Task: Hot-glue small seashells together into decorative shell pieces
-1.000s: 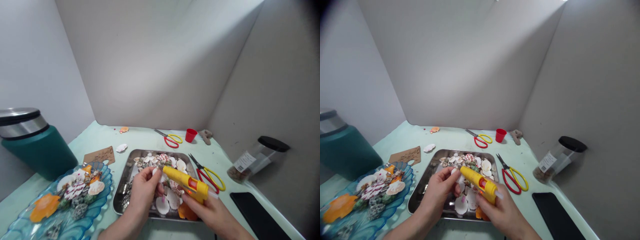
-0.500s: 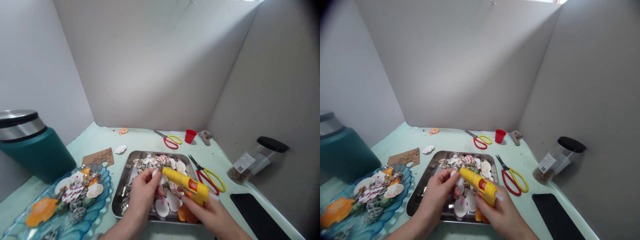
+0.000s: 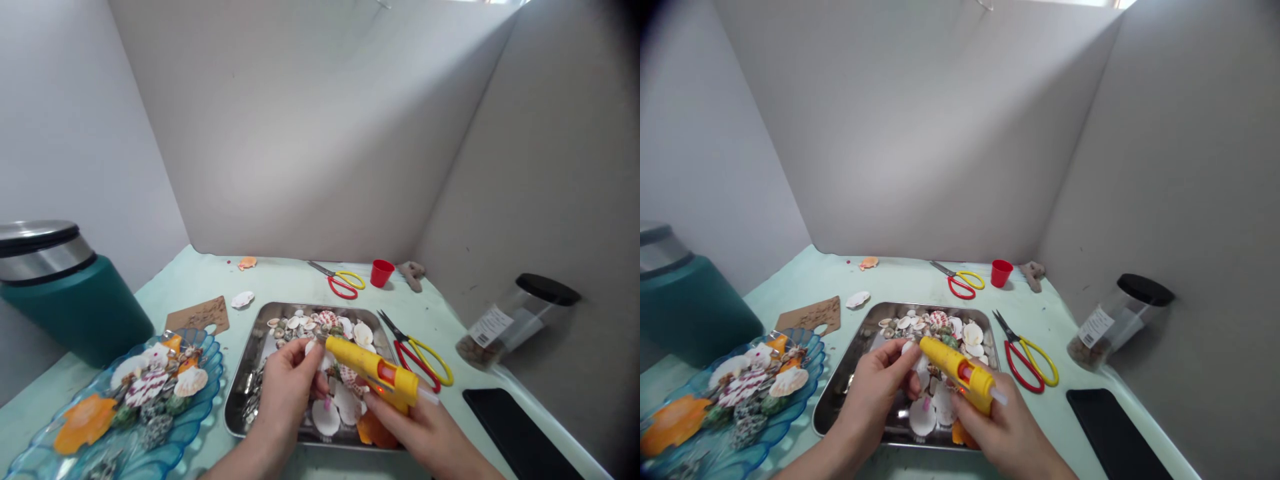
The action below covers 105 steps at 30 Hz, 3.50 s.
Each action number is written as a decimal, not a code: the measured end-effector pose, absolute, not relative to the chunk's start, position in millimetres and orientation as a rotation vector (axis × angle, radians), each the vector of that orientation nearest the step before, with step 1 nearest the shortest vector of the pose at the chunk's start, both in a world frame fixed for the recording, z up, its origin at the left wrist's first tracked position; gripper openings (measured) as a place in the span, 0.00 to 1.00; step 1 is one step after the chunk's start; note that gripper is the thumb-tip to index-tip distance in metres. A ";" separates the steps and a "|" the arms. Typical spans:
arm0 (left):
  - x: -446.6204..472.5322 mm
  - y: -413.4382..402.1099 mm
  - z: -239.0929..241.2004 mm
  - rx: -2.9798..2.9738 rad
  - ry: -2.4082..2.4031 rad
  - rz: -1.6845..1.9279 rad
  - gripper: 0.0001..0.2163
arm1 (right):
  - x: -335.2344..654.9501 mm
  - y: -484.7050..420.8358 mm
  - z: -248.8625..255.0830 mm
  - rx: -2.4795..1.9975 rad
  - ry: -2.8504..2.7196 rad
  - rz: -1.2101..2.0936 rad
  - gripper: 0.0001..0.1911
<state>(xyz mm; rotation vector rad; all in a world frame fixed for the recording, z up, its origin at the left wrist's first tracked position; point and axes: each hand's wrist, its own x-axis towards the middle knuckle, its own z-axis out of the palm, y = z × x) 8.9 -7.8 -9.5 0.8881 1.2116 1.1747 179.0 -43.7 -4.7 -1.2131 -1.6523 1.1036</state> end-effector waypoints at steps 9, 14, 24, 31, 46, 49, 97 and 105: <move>8.0 -9.4 -5.1 0.878 1.216 1.166 0.13 | 175.5 -44.3 -2.0 -1.220 -1.514 1.138 0.10; 8.2 -10.1 -3.9 0.871 1.197 1.194 0.13 | 173.4 -45.0 -0.1 -1.201 -1.455 1.174 0.12; 6.4 -9.6 -6.5 0.827 1.150 1.257 0.13 | 175.7 -44.6 -4.3 -1.273 -1.427 1.143 0.13; 6.0 -9.9 -5.8 0.810 1.136 1.282 0.14 | 179.5 -43.0 -3.3 -1.231 -1.534 1.129 0.12; 8.4 -11.2 -6.0 0.878 1.148 1.176 0.11 | 178.7 -43.3 1.0 -1.194 -1.677 1.079 0.10; 7.9 -12.0 -6.7 0.884 1.158 1.194 0.11 | 177.7 -43.9 0.2 -1.192 -1.659 1.069 0.11; 7.1 -13.1 -3.3 0.872 1.160 1.245 0.12 | 181.5 -43.5 -3.8 -1.244 -1.718 1.039 0.09; 6.2 -11.5 -8.0 0.842 1.158 1.325 0.11 | 177.8 -43.6 -11.1 -1.274 -1.654 0.959 0.12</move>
